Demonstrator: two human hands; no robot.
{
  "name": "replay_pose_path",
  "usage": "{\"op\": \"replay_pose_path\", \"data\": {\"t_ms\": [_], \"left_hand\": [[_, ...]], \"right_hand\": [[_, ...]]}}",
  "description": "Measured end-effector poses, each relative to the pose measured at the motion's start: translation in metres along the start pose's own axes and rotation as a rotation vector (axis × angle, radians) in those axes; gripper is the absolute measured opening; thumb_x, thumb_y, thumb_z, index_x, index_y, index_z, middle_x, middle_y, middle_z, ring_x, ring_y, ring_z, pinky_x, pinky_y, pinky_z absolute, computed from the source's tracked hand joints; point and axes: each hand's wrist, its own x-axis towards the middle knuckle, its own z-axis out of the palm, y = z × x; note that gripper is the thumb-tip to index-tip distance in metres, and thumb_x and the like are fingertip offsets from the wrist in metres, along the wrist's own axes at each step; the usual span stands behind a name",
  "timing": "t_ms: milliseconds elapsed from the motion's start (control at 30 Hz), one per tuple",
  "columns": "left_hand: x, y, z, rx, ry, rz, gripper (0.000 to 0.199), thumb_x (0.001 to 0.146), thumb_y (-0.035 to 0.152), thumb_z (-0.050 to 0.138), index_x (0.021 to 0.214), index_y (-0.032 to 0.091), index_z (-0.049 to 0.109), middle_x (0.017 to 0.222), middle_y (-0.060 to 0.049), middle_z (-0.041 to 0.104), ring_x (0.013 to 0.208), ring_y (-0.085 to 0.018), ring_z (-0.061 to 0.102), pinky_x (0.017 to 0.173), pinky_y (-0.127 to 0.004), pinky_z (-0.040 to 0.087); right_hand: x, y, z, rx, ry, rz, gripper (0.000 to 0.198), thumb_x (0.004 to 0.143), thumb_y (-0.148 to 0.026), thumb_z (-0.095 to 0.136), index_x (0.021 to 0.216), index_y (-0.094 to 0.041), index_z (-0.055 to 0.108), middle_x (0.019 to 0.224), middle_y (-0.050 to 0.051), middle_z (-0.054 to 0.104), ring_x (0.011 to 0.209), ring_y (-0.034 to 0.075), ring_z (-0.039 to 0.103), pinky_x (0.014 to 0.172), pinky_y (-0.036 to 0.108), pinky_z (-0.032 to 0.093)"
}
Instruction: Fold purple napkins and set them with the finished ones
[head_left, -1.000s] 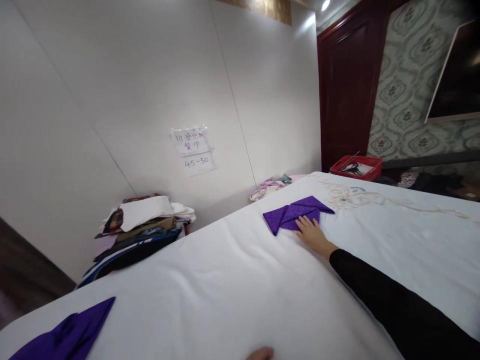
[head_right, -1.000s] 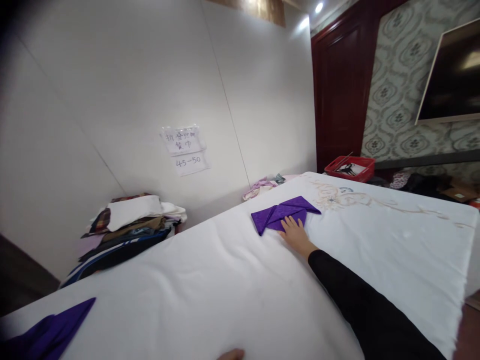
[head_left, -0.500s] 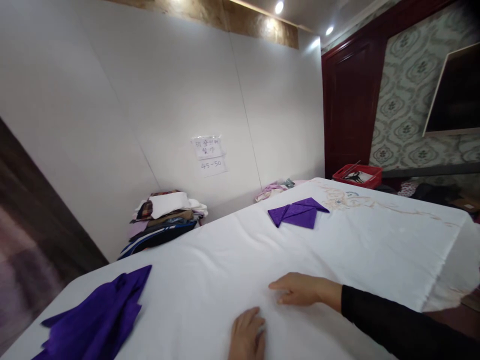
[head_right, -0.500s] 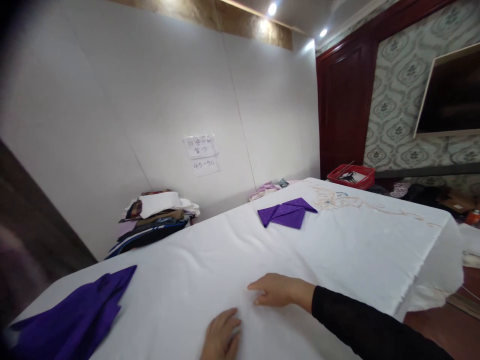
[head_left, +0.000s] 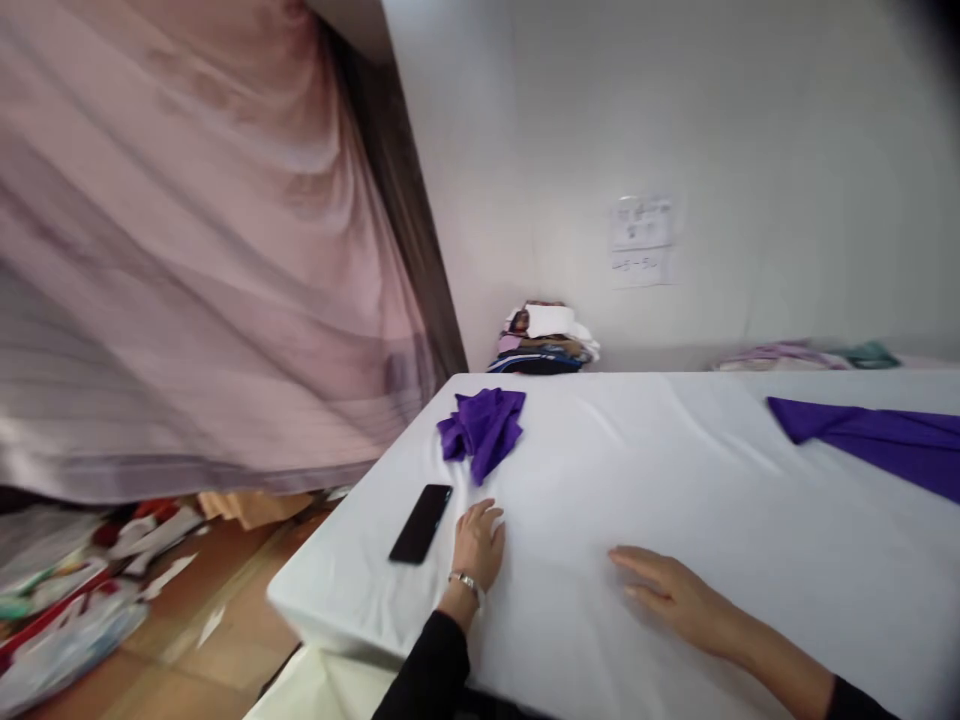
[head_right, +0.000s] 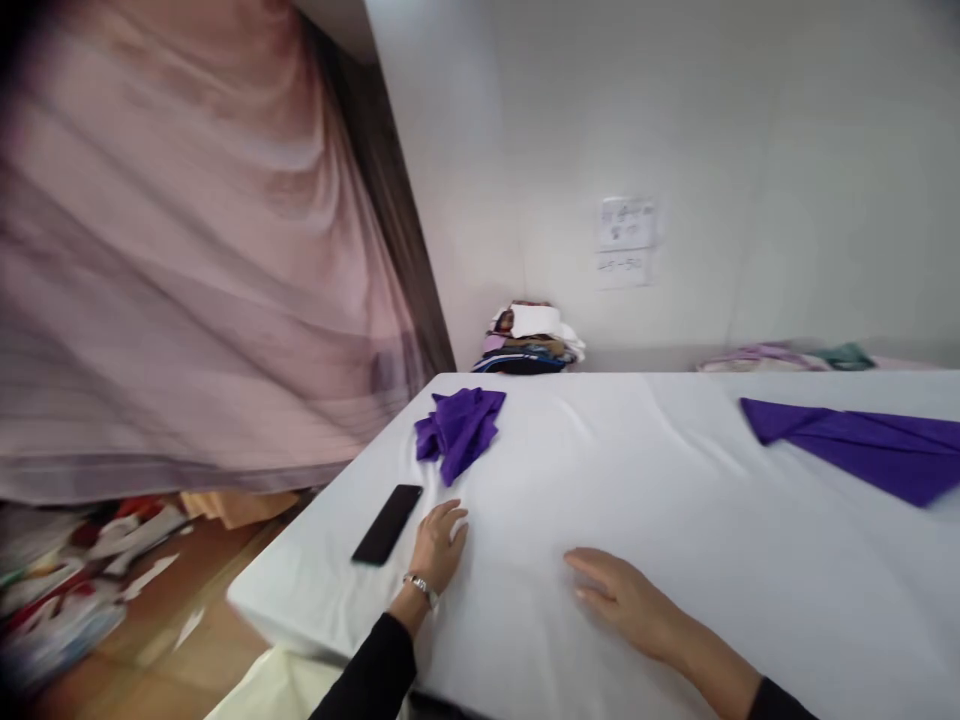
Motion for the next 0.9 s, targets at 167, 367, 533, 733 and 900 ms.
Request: {"op": "replay_pose_path", "data": {"t_ms": [167, 367, 533, 733, 900], "left_hand": [[0.014, -0.027, -0.016, -0.013, 0.041, -0.184, 0.026, 0.079, 0.018, 0.047, 0.101, 0.019, 0.061, 0.113, -0.007, 0.061, 0.103, -0.018, 0.056, 0.089, -0.033, 0.044], [0.079, -0.039, 0.000, -0.019, -0.060, -0.554, 0.044, 0.075, 0.043, 0.055, 0.110, 0.016, 0.056, 0.115, -0.013, 0.059, 0.100, -0.026, 0.058, 0.079, -0.035, 0.047], [0.122, -0.027, 0.015, -0.077, -0.076, -0.537, 0.032, 0.082, 0.034, 0.042, 0.093, 0.011, 0.061, 0.095, -0.019, 0.065, 0.090, -0.031, 0.061, 0.071, -0.039, 0.047], [0.083, 0.065, 0.036, -0.476, 0.045, 0.036, 0.023, 0.074, 0.035, 0.049, 0.088, 0.021, 0.060, 0.088, -0.006, 0.068, 0.083, -0.023, 0.063, 0.078, -0.034, 0.049], [0.001, 0.136, 0.058, -0.645, -0.363, 0.581, 0.025, 0.066, 0.017, 0.051, 0.087, 0.024, 0.061, 0.106, -0.004, 0.065, 0.099, -0.020, 0.059, 0.086, -0.029, 0.047]], "right_hand": [[0.023, 0.023, 0.043, -0.187, 0.170, -0.129, 0.044, 0.087, -0.044, 0.041, 0.124, -0.024, 0.053, 0.134, 0.006, 0.046, 0.125, 0.025, 0.037, 0.106, 0.046, 0.026], [0.019, 0.000, 0.038, -0.229, 0.211, -0.230, 0.034, 0.089, -0.033, 0.041, 0.119, -0.028, 0.056, 0.131, 0.004, 0.049, 0.124, 0.023, 0.039, 0.105, 0.044, 0.025], [0.019, -0.017, 0.028, -0.119, 0.293, -0.259, 0.029, 0.086, -0.031, 0.047, 0.112, -0.028, 0.061, 0.121, 0.005, 0.058, 0.116, 0.022, 0.046, 0.103, 0.041, 0.026], [0.022, 0.002, 0.026, 0.479, 0.444, -0.093, 0.053, 0.078, -0.045, 0.058, 0.127, -0.027, 0.048, 0.128, 0.009, 0.051, 0.112, 0.024, 0.049, 0.094, 0.042, 0.037], [0.023, 0.011, 0.018, 0.978, 0.555, -0.041, 0.061, 0.078, -0.046, 0.059, 0.133, -0.026, 0.039, 0.125, 0.008, 0.054, 0.110, 0.021, 0.051, 0.097, 0.041, 0.032]]}}
